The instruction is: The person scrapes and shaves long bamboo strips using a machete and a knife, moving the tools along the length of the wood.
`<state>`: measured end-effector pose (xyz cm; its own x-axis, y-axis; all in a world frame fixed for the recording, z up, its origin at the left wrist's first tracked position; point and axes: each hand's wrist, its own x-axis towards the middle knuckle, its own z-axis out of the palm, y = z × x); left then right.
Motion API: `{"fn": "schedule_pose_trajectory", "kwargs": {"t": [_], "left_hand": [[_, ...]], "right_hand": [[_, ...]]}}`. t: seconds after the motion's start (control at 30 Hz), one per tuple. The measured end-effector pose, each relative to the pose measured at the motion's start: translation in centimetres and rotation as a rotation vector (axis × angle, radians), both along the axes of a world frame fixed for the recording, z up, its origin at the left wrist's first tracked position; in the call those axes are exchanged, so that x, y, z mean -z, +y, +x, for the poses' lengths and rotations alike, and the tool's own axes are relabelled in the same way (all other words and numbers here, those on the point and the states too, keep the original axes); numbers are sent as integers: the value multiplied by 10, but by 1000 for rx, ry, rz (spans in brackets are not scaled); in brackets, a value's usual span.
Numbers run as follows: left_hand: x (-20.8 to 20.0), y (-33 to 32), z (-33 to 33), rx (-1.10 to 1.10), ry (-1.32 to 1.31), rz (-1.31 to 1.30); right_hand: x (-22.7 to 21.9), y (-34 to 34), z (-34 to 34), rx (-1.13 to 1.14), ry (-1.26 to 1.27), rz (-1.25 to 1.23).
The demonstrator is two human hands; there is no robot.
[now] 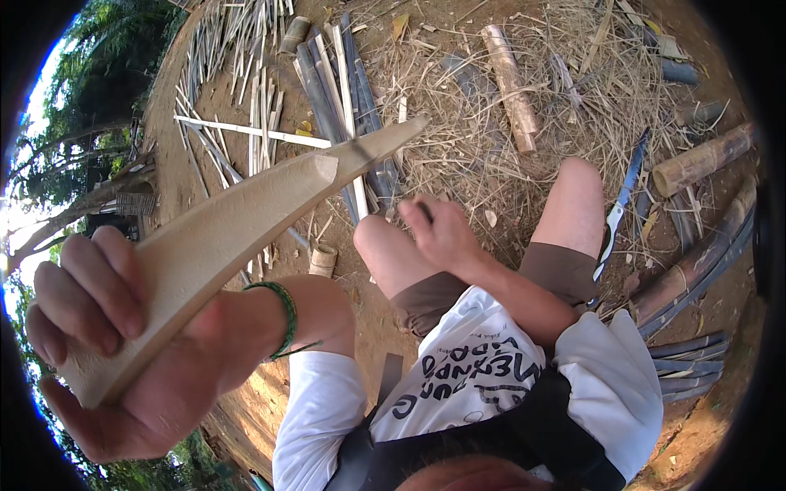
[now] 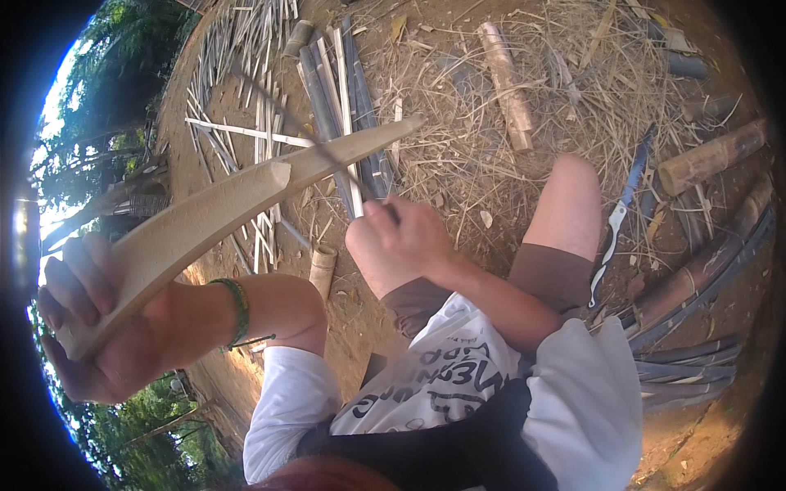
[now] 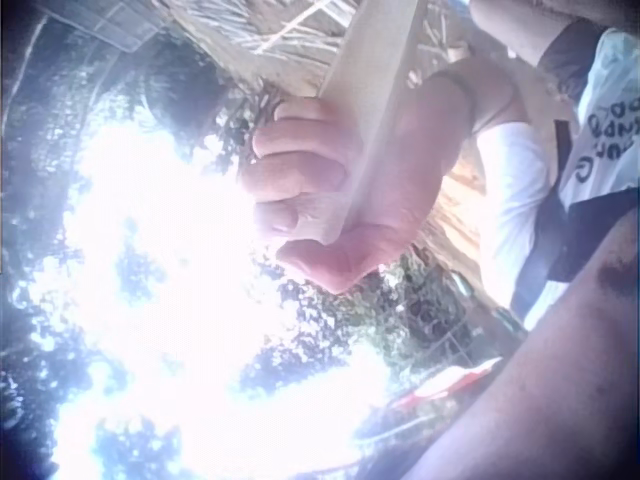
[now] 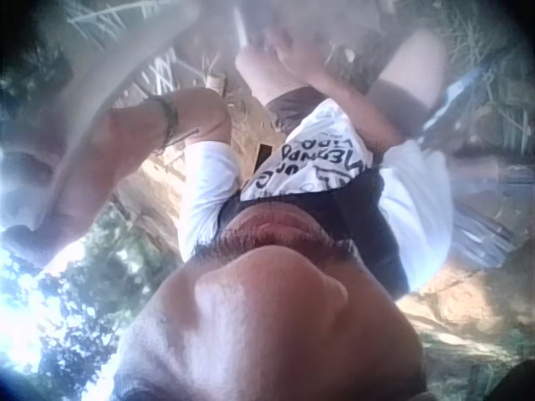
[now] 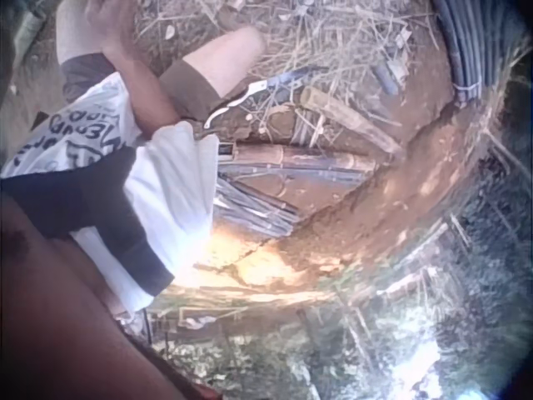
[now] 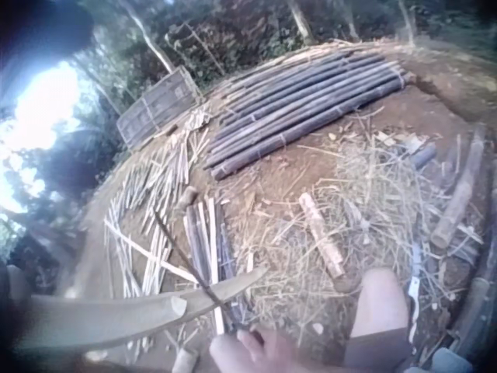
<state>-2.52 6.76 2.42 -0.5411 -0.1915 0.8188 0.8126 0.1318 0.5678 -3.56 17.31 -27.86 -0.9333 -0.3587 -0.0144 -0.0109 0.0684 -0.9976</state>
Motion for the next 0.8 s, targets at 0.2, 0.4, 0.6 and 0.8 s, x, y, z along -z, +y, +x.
{"fn": "schedule_pose_trajectory", "kwargs": {"t": [0.2, 0.4, 0.6, 0.8], "left_hand": [[1, -10, 9, -9, 0, -26], [-5, -24, 14, -75, 2, -51], [-7, -34, 3, -19, 135, 11], [-18, -49, 1, 0, 40, -117]], "right_hand": [[-15, 7, -1, -113, -49, -53], [112, -8, -25, -130, -313, 229], [39, -13, -17, -82, 51, -102], [220, -16, -55, -75, -383, 383]]}}
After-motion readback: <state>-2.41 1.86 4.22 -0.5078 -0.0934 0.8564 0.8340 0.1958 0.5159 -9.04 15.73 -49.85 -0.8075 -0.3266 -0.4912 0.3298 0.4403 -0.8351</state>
